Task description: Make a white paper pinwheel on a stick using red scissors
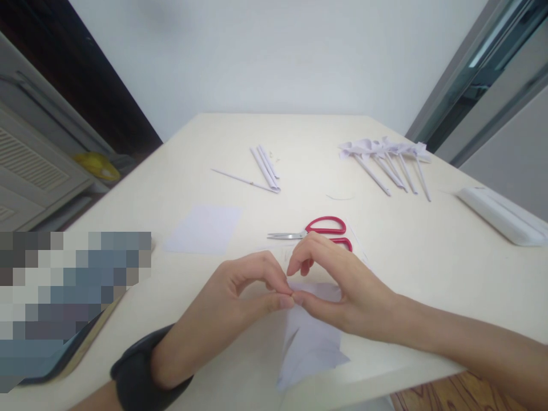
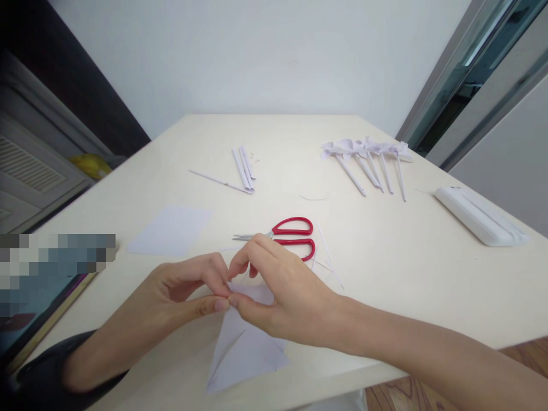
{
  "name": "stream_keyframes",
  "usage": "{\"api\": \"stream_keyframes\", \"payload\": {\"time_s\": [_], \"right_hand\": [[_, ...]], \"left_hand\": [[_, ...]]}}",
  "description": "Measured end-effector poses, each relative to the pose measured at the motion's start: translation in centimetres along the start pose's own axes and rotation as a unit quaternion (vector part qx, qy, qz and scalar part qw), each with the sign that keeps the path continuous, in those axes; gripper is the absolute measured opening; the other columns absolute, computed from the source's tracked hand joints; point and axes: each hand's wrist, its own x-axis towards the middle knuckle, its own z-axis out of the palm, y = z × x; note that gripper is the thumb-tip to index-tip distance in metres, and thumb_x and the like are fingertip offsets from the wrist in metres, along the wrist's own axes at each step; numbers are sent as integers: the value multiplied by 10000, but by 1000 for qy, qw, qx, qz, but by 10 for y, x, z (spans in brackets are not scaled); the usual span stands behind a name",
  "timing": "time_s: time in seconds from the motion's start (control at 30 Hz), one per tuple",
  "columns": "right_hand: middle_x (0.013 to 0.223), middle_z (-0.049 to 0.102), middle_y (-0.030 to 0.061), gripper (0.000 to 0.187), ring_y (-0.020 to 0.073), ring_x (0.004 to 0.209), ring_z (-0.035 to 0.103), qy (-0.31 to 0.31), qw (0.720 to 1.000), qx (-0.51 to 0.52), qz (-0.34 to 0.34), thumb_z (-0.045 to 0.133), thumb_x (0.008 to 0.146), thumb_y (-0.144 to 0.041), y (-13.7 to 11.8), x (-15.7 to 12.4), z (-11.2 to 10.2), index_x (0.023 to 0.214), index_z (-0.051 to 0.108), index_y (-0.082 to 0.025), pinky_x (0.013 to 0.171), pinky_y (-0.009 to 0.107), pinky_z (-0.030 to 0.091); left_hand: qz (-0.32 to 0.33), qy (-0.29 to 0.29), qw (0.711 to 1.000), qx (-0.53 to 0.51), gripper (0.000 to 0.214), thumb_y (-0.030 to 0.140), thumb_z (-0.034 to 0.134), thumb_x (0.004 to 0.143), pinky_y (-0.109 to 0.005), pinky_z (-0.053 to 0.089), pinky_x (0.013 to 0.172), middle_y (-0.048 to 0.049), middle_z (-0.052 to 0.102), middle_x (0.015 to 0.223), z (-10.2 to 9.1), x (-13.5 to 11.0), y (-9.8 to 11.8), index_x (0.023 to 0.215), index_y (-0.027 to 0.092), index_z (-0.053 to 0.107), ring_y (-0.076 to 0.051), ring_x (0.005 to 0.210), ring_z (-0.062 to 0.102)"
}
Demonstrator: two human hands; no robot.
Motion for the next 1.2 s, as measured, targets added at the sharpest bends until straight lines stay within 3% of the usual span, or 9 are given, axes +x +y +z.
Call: {"api": "stream_keyframes", "payload": {"time_s": [0.27, 0.6, 0.9, 1.07, 1.2], "right_hand": [[912, 533, 19, 188, 131, 829, 486, 3, 1000, 14, 5, 596, 788, -192, -1, 1, 1, 946, 496, -169, 728, 262, 426], [901, 552, 18, 141, 136, 822, 514, 58, 997, 43, 19, 526, 809, -100, 4, 2, -8, 917, 499, -187, 708, 270, 425], [928, 595, 9, 67, 133, 848, 539, 70, 991, 44, 106, 493, 858, -212, 6, 7, -15, 910, 535, -200, 586, 214, 395], [865, 586, 4, 80, 124, 810, 553, 81, 980, 116, 138, 466, 871, -211, 12, 11, -20, 868, 544, -191, 713, 255, 424], [844, 587, 21, 116, 144, 781, 562, 79, 969, 153, 178, 456, 875, -257, 15, 10, -23, 837, 541, -188, 667, 265, 430]], "left_hand": [[-43, -38, 994, -93, 139, 182, 631, 778, -208, 394, 703, 34, 535, 740, -2, -1, 1, 642, 199, 610, -117, 789, 528], [-110, -17, 967, -230, 150, 219, 568, 825, -195, 377, 600, 33, 489, 731, -4, -1, 7, 682, 196, 531, -110, 697, 486], [-111, 27, 967, -228, 112, 217, 530, 847, -213, 413, 648, 21, 541, 755, -6, 2, 1, 745, 217, 576, -126, 736, 504], [-105, 53, 971, -210, 78, 219, 541, 838, -216, 426, 683, 19, 526, 805, -8, 1, 0, 770, 223, 579, -139, 785, 499], [-78, 95, 975, -187, 66, 211, 556, 828, -201, 426, 737, 17, 554, 838, -10, -1, -2, 820, 236, 616, -141, 838, 501]]}}
